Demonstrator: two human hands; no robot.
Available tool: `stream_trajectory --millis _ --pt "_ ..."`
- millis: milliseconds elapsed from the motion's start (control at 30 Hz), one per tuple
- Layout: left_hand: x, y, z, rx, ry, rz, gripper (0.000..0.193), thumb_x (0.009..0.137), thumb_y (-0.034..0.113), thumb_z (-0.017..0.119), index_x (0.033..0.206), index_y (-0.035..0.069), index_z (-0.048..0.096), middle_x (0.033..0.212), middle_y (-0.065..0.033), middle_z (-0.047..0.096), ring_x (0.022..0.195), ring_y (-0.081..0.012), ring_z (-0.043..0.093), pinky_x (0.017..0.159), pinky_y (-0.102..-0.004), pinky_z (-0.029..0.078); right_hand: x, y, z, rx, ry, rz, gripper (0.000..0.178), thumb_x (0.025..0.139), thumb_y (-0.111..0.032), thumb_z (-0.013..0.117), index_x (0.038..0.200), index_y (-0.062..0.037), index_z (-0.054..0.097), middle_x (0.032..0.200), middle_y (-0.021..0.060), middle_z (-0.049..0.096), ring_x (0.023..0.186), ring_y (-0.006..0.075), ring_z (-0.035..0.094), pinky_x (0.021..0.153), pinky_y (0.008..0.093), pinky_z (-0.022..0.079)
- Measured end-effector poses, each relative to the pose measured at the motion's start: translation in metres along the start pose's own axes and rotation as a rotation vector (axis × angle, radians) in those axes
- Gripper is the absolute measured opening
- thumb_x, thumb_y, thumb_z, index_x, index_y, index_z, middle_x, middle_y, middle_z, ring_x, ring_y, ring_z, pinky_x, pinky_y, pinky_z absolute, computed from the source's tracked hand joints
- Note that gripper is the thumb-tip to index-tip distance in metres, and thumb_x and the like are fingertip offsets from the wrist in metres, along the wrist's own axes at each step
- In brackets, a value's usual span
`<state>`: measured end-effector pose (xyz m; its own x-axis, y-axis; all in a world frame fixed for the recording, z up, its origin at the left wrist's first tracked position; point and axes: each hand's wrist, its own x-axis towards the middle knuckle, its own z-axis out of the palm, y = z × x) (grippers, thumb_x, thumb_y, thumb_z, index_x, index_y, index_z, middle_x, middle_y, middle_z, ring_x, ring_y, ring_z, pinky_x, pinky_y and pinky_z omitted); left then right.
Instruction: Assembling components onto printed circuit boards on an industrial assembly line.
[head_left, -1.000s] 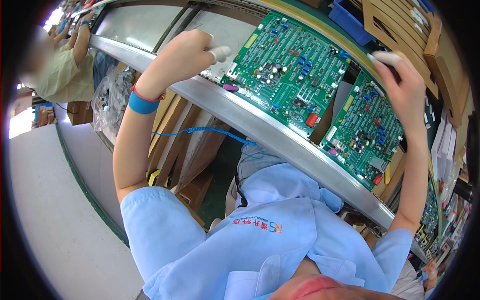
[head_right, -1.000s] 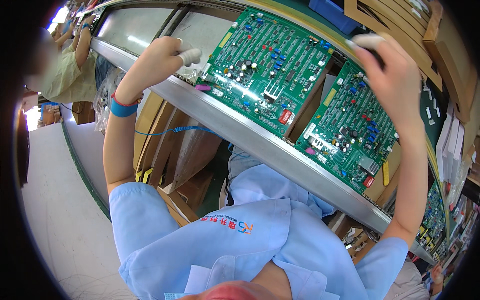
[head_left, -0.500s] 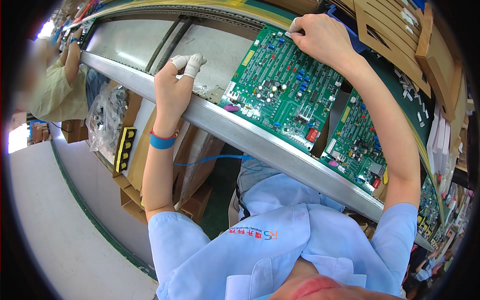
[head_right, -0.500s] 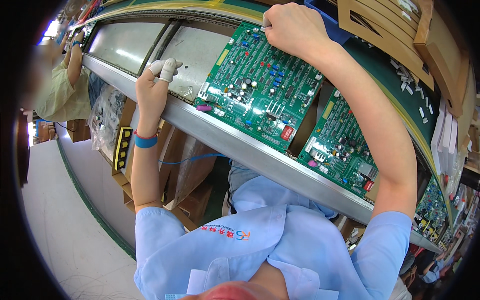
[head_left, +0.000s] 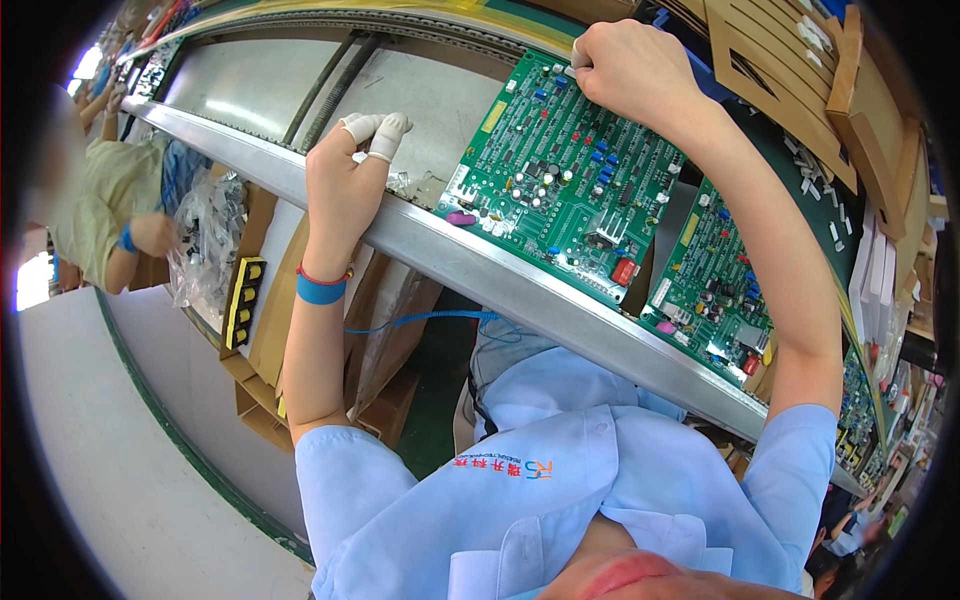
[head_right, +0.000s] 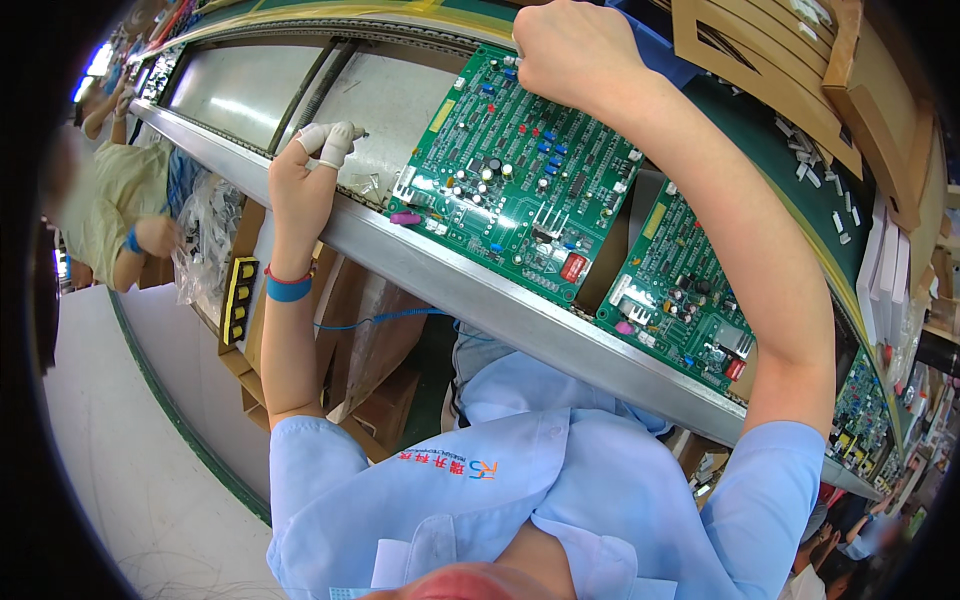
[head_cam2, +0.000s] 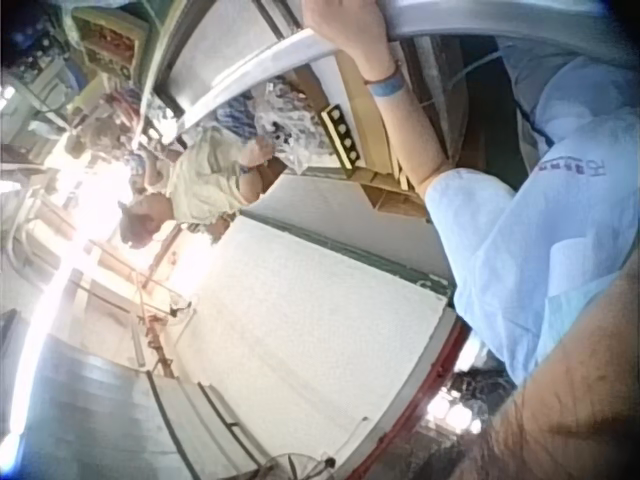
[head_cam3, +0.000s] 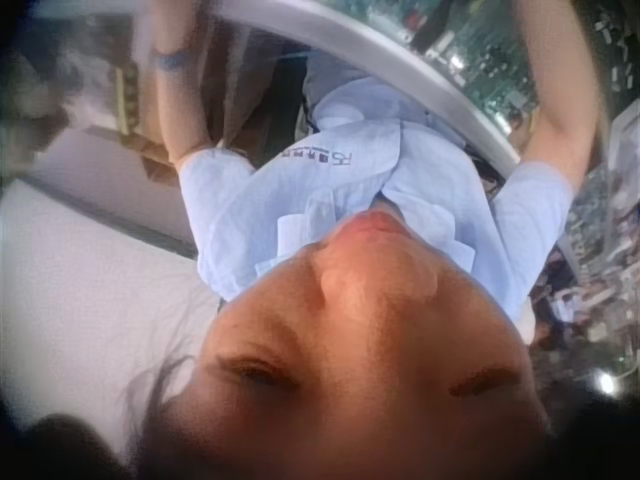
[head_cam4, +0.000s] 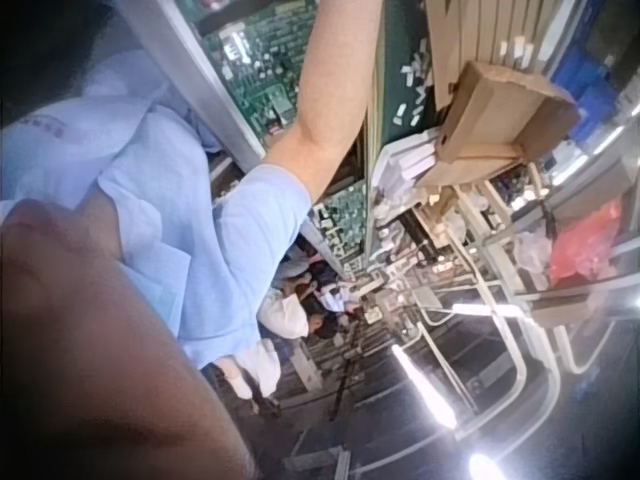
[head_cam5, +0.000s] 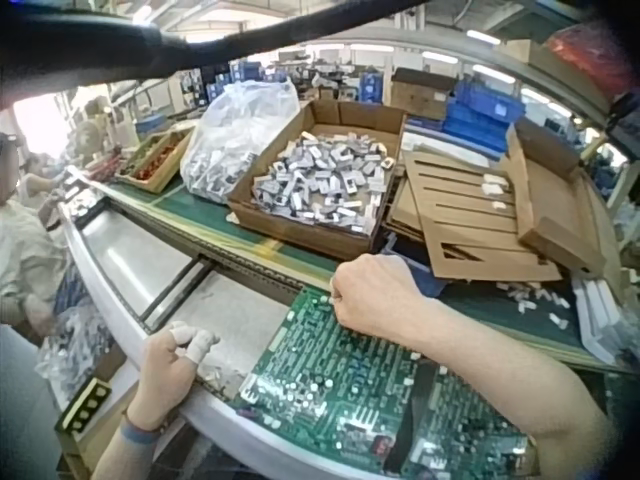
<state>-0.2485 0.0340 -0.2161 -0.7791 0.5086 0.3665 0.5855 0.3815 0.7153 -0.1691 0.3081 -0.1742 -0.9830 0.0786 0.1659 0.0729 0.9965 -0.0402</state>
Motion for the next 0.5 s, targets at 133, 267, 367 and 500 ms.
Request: stream_trajectory --millis 133,267,367,500 --pt "-0.001 0.0 0.0 0.018 -0.004 -0.003 0.018 0.087 0.017 0.065 0.09 -0.001 0.071 0.073 -0.0098 0.062 0.063 -0.0147 0.054 0.059 -0.0272 0.042 -0.002 -0.004 0.003 -0.038 0.072 -0.01 0.013 0.071 -0.011 0.059 0.071 -0.0065 0.07 0.066 0.0137 0.066 0.065 0.0316 0.066 0.06 0.0396 0.053" --pt "0.0 -0.001 -0.001 0.034 -0.023 -0.042 0.019 0.088 0.017 0.065 0.091 0.0 0.071 0.072 -0.0092 0.062 0.063 -0.0132 0.053 0.059 -0.0268 0.042 -0.001 -0.003 0.006 -0.034 0.069 -0.05 0.011 0.07 -0.01 0.059 0.069 -0.0052 0.069 0.066 0.0149 0.065 0.064 0.0327 0.065 0.059 0.0412 0.053" --pt "0.002 -0.002 -0.002 0.014 -0.045 -0.081 0.019 0.088 0.017 0.064 0.091 0.0 0.071 0.072 -0.0087 0.063 0.065 -0.0122 0.054 0.06 -0.0261 0.042 -0.004 -0.005 0.013 -0.056 0.144 -0.107 0.008 0.065 -0.008 0.061 0.067 -0.0048 0.068 0.065 0.0154 0.064 0.063 0.0322 0.066 0.056 0.0414 0.052" --pt "0.006 -0.006 -0.004 -0.018 -0.058 -0.103 0.021 0.089 0.018 0.063 0.091 -0.001 0.071 0.076 -0.009 0.066 0.069 -0.0126 0.058 0.065 -0.0253 0.045 -0.006 -0.007 0.006 -0.064 0.099 -0.066 0.007 0.062 -0.007 0.063 0.067 -0.0051 0.067 0.066 0.0148 0.065 0.065 0.0318 0.067 0.056 0.0402 0.053"
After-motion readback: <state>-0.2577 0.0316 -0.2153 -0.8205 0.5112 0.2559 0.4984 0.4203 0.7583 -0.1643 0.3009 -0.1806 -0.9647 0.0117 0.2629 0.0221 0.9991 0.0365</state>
